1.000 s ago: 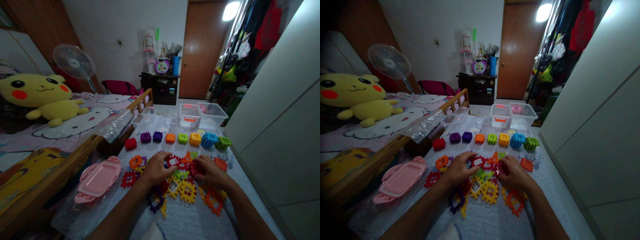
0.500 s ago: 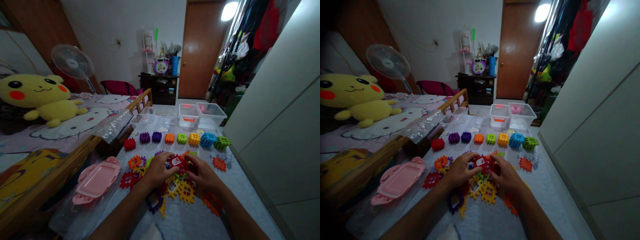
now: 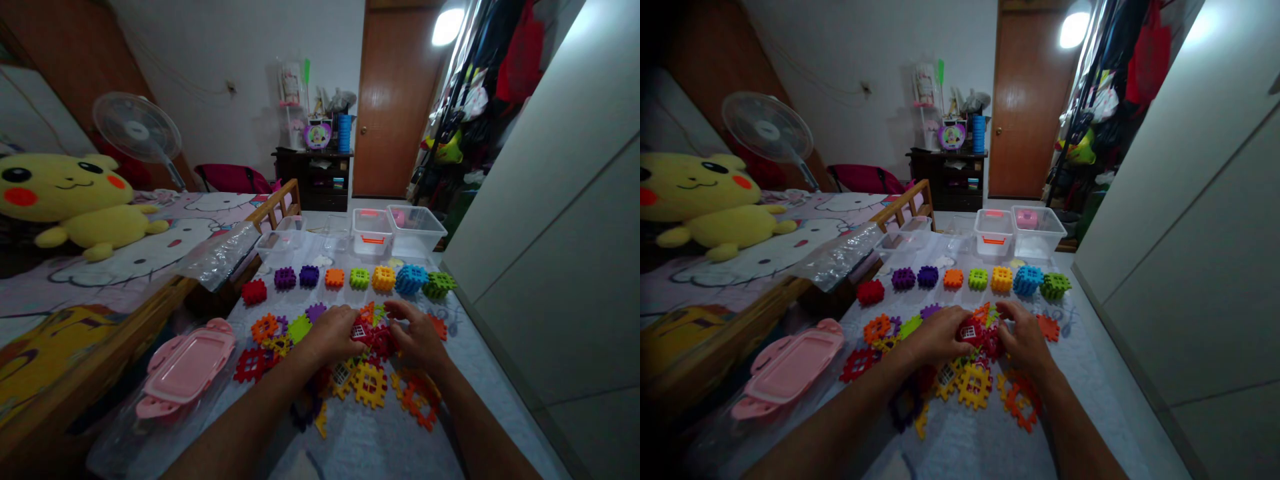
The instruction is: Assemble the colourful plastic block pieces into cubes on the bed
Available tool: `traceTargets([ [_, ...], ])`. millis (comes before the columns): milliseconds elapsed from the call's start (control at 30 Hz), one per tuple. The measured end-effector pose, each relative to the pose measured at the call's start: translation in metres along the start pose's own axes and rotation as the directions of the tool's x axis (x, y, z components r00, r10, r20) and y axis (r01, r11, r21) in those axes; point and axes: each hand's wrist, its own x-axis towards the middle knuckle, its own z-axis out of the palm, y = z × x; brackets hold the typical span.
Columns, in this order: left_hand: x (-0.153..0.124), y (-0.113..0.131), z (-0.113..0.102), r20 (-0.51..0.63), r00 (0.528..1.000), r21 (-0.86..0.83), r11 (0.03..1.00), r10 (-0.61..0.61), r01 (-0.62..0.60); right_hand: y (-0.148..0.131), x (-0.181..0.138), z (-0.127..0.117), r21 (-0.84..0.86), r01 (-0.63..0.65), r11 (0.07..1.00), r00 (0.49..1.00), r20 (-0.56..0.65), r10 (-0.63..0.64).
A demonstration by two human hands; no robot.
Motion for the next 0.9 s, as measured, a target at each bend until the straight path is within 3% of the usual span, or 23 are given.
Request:
traceTargets([
  [300,0.015,-0.007,0.005,0.075,0.997,0.024,0.999,-0.037,0.035,0.001,0.002,-0.005,-0.035,-0.001,0.999,1.000,0.030,0.002],
  [600,0.018,0.001,0.001,0.156,0.987,0.104,0.994,-0.048,0.032,-0.004,0.003,-0.003,-0.041,0.008,0.999,0.999,0.038,-0.007],
  [900,0.014,0.007,0.012,0.091,0.995,0.166,0.986,-0.030,0.014,-0.006,0.001,-0.003,-0.042,0.007,0.999,0.995,0.095,-0.003],
])
